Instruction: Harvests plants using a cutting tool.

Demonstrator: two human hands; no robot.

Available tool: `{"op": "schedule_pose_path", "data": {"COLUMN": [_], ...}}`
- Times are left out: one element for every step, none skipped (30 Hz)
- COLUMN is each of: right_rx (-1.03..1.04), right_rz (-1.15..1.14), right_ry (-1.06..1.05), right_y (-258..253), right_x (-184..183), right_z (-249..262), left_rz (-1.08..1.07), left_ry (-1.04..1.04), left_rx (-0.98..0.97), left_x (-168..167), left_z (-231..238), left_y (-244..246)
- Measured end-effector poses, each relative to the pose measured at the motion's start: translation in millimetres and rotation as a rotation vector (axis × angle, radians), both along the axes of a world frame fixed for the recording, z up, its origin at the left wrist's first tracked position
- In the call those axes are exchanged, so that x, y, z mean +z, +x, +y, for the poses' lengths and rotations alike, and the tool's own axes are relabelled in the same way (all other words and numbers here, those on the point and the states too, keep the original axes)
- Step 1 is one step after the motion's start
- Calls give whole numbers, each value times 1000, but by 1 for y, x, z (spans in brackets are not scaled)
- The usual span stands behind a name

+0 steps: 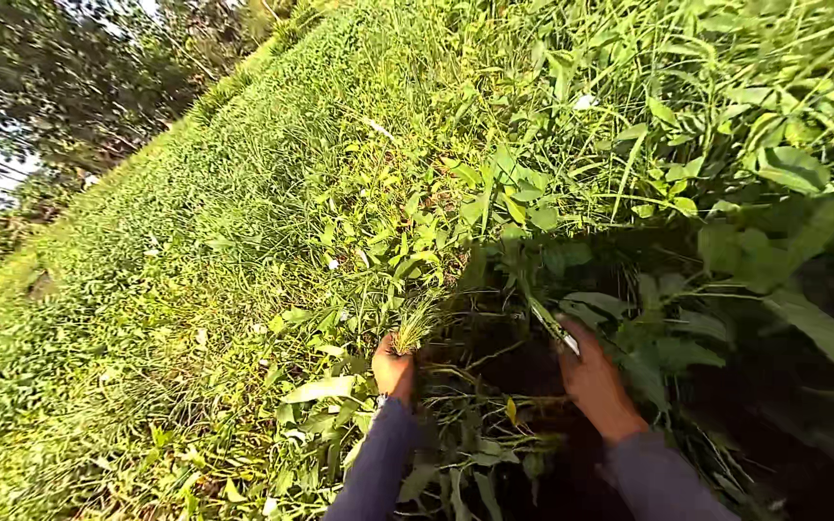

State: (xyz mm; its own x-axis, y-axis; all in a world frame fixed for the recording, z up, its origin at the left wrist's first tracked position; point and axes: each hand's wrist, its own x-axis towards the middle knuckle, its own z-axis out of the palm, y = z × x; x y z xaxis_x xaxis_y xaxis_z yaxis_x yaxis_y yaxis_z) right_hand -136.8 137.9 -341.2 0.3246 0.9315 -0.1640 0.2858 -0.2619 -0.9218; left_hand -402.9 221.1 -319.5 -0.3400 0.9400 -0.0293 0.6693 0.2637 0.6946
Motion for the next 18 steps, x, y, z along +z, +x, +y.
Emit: {"op": "schedule_pose_path", "data": {"right_rx": [-43,-59,-53,-16,55,158,267,368,455,530,592,624,627,604,549,469,380,296], "right_rz": [26,43,49,49,44,22,-26,-97,-180,-267,-336,-384,-405,-403,-374,-322,-255,-189], "right_ry": [8,16,33,54,70,75,66,35,-12,-77,-135,-155,-156,-139,-116,-93,-77,-68], "right_y": [7,13,17,19,20,20,18,13,6,-2,-11,-21,-29,-35,-38,-38,-35,-30], "right_x": [-3,-6,-9,-12,-13,-11,-7,0,9,17,23,25,27,29,32,34,35,34], "right_z": [-1,-3,-7,-10,-13,-16,-16,-12,-6,3,14,26,39,50,59,67,72,75], "left_rz": [-13,-33,-62,-84,-93,-99,-116,-150,-177,-187,-199,-213,-246,-282,-302,-300,-268,-177], "left_ry": [14,17,17,32,69,130,200,273,346,399,427,435,431,403,350,289,225,161], "left_rx": [-78,-158,-229,-285,-315,-309,-264,-188,-117,-71,-39,-24,-20,-26,-51,-105,-176,-267], "left_x": [11,22,32,37,40,41,41,41,41,40,41,41,40,40,41,40,37,30], "left_z": [3,5,8,13,18,25,34,43,49,51,48,43,38,32,25,20,18,18], "left_y": [11,23,34,43,47,48,47,45,40,34,31,30,34,41,50,59,66,68]}}
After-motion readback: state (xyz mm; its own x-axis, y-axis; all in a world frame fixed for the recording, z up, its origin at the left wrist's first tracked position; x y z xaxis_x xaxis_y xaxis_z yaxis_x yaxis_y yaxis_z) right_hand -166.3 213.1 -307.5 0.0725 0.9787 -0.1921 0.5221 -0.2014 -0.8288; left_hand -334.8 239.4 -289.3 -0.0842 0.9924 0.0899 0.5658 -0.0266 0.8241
